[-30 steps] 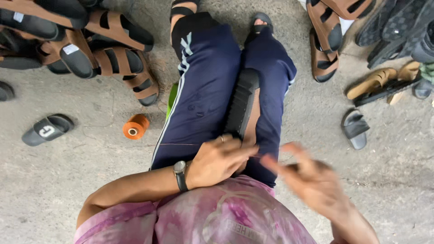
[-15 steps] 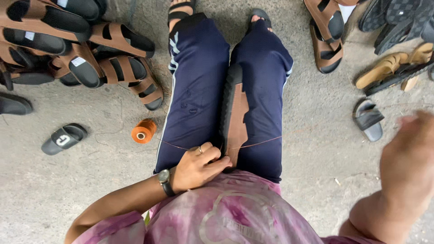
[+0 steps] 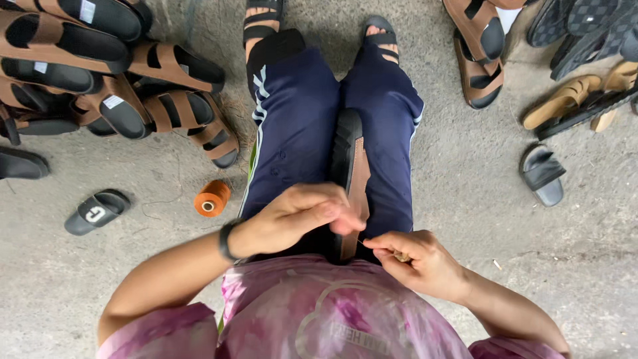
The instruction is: The person sits on the ground and sews a brown sandal using a needle and thread. They pull the thread through the sole repeatedly, then cut the thread with a lighter and place the sandal aside.
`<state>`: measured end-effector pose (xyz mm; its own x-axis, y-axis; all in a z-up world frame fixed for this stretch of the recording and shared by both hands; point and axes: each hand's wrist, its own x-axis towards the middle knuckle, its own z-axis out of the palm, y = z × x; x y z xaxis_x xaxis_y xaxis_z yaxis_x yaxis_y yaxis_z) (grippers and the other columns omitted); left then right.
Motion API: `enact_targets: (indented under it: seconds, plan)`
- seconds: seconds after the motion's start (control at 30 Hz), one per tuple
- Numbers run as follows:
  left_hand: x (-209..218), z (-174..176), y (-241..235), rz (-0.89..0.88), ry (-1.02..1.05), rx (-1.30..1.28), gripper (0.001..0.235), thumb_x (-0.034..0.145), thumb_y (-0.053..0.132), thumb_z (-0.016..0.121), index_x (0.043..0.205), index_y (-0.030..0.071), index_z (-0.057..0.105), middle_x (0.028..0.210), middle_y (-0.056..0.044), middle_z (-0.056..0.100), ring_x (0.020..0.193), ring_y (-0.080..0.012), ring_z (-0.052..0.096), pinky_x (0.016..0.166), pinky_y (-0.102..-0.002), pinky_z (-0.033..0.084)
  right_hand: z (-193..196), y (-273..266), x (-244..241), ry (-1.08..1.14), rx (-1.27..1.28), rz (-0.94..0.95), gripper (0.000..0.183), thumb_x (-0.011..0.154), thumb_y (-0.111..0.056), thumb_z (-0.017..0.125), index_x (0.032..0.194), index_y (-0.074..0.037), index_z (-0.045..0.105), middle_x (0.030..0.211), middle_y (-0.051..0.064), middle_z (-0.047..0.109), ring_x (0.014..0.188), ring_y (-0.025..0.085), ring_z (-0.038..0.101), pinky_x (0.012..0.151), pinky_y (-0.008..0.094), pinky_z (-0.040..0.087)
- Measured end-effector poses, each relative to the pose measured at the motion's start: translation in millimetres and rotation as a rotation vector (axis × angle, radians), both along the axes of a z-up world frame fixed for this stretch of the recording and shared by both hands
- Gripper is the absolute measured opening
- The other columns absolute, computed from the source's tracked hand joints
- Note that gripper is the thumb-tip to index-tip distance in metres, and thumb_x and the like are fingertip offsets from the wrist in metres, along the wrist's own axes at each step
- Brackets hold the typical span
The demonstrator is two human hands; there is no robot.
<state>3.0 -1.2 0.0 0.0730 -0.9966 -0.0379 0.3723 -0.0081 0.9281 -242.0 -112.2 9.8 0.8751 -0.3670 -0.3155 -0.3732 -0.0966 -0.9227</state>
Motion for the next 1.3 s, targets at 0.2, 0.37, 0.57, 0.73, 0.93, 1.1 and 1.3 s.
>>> enact_targets:
  seconds: [0.2,0.37,0.57,0.73,0.93,1.1,1.3]
  plan:
    - [22,-50,-51,0.315,0.185,0.184,0.050,0.104,0.031,0.050,0.063,0.005,0.061,0.047,-0.001,0.042,0.045,-0.0073,0.037,0.046,-0.020,0.027,-33,-7,19,-0.173,-0.003,-0.001,0.027,0.077,0.006,0.070,0.101,-0.002,0.076,0.042,-0.004,0.052,0.034,0.012,0.053,0.042,0.024,0.051]
    - [79,-1,-19,0.365,-1.258,-0.068,0.030,0.106,0.016,0.061,0.078,0.003,0.058,0.105,-0.012,0.063,0.098,-0.0344,0.064,0.084,-0.041,0.051,-3,-6,17,-0.127,-0.744,0.230,0.033,0.097,-0.021,0.058,0.126,-0.010,0.068,0.091,0.005,0.063,0.061,0.022,0.066,0.050,0.035,0.056]
    - [-8,-7,32,0.036,-0.958,-0.018,0.065,0.089,0.025,0.073,0.142,-0.003,0.048,0.137,-0.026,0.054,0.129,-0.0416,0.055,0.106,-0.045,0.049,5,1,15,-0.011,-1.044,0.362,0.042,0.094,-0.007,0.053,0.131,-0.020,0.067,0.095,0.003,0.058,0.069,0.018,0.064,0.053,0.031,0.055]
    - [-19,-29,35,0.080,-1.036,-0.055,0.068,0.085,0.032,0.076,0.139,-0.001,0.050,0.130,-0.019,0.056,0.116,-0.0351,0.064,0.091,-0.038,0.059,9,2,18,0.023,-1.141,0.409,0.044,0.093,-0.008,0.054,0.132,-0.022,0.067,0.091,0.002,0.057,0.061,0.016,0.058,0.051,0.029,0.053]
    - [-23,-49,34,0.035,-0.958,-0.057,0.072,0.083,0.033,0.080,0.139,0.001,0.050,0.132,-0.018,0.053,0.120,-0.0330,0.061,0.099,-0.039,0.053,12,5,16,0.097,-1.237,0.501,0.051,0.087,-0.010,0.059,0.137,-0.021,0.061,0.093,0.003,0.054,0.061,0.017,0.054,0.048,0.031,0.051]
    - [-29,-62,32,0.069,-0.960,-0.084,0.073,0.089,0.044,0.072,0.142,0.001,0.049,0.141,-0.019,0.051,0.130,-0.0349,0.056,0.110,-0.043,0.049,-25,22,29,0.043,-1.159,0.367,0.018,0.093,-0.008,0.058,0.111,-0.009,0.056,0.092,0.005,0.059,0.064,0.022,0.060,0.047,0.037,0.049]
    - [-30,-25,52,0.159,-0.912,0.049,0.039,0.091,0.025,0.077,0.072,-0.001,0.055,0.104,-0.014,0.052,0.089,-0.0282,0.056,0.077,-0.039,0.050,-25,21,10,0.139,-0.863,0.314,0.030,0.101,-0.030,0.058,0.122,-0.009,0.052,0.109,0.009,0.065,0.065,0.030,0.068,0.046,0.040,0.052]
